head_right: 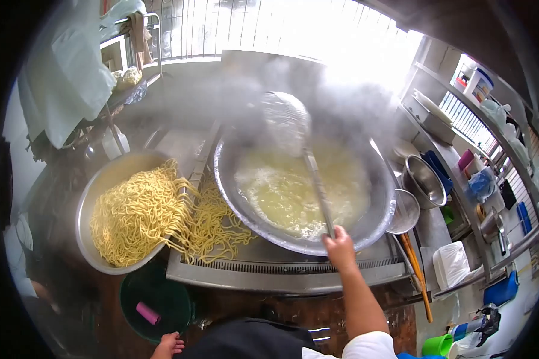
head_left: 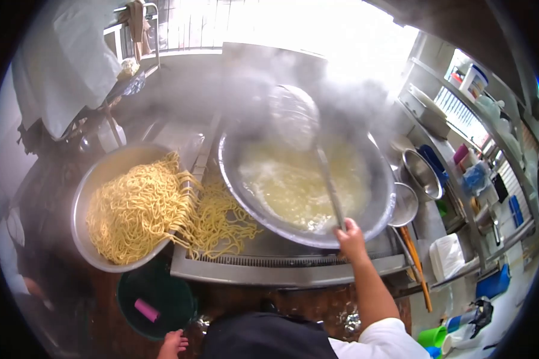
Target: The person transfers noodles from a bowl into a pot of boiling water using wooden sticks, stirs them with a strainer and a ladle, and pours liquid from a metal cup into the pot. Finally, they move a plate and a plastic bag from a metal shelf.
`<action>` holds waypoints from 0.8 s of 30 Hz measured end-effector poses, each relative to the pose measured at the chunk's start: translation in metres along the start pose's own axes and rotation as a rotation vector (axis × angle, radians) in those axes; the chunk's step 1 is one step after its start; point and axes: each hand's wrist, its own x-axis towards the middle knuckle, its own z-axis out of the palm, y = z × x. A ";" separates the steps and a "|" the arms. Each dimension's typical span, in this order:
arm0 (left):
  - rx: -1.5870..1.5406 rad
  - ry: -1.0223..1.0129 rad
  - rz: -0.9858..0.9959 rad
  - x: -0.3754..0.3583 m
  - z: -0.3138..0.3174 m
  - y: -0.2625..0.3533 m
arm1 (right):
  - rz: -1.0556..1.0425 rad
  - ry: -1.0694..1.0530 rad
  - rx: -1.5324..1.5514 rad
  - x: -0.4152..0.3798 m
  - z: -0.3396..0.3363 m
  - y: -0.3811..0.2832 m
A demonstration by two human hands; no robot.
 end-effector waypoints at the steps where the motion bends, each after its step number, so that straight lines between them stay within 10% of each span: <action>1: -0.006 0.007 -0.002 -0.002 0.004 0.006 | -0.040 0.086 0.044 0.024 -0.009 0.049; 10: -0.017 0.125 0.034 -0.050 0.054 0.048 | 0.126 0.319 -0.770 0.191 -0.124 0.192; 14: -0.065 0.143 0.008 -0.078 0.076 0.043 | 0.389 0.117 -0.427 0.248 -0.057 0.239; 24: -0.059 0.103 -0.121 -0.062 0.077 -0.030 | 0.468 -0.515 -0.149 0.223 0.041 0.098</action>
